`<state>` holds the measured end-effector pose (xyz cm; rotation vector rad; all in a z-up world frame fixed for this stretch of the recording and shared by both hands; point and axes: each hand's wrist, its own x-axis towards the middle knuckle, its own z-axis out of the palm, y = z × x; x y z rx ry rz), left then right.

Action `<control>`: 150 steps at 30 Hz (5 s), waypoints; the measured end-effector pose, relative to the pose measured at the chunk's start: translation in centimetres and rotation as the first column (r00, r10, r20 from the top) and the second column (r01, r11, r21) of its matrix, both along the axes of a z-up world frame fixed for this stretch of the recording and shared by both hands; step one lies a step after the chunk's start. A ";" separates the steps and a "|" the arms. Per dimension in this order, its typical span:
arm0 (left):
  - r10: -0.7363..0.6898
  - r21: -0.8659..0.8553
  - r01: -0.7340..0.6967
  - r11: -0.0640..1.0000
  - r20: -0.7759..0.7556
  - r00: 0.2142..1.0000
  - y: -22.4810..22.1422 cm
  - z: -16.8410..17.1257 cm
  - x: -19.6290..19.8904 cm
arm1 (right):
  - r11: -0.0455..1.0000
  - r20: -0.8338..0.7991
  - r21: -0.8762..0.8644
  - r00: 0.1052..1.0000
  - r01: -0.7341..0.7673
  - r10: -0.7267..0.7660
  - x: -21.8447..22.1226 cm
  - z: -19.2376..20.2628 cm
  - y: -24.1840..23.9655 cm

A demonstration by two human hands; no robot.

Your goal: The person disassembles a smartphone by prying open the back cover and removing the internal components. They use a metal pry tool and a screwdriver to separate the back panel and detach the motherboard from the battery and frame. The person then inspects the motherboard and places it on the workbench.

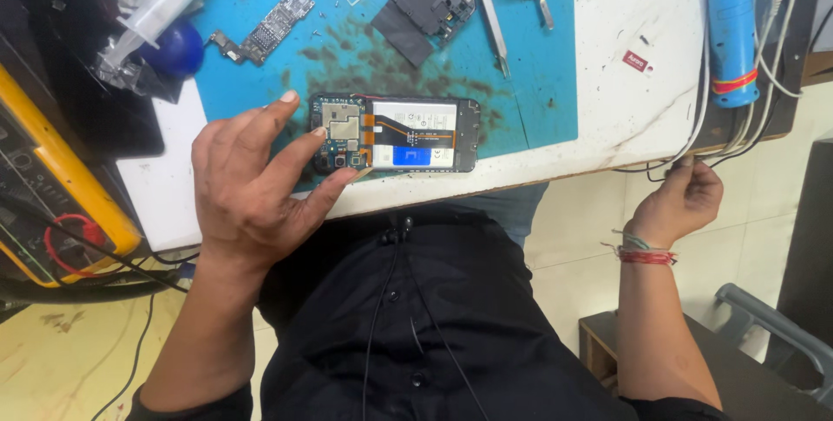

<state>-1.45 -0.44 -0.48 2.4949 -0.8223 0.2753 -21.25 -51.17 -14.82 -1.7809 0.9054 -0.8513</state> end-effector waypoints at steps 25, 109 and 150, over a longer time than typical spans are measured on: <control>-0.783 -0.784 0.155 0.601 -0.617 -0.081 -22.5 -1.1 -5.9 | 0.665 0.407 0.633 0.901 -0.397 0.150 5.3 20.1 7.2; -0.024 -0.084 -0.001 0.996 -0.288 0.957 -0.8 1.2 1.5 | 0.435 -0.503 -0.307 0.532 -0.846 0.681 14.4 14.7 18.1; -0.052 -0.108 0.021 0.994 -0.290 0.956 -0.8 1.2 1.6 | 0.240 -0.554 -0.381 0.429 -0.893 0.713 16.0 15.0 17.0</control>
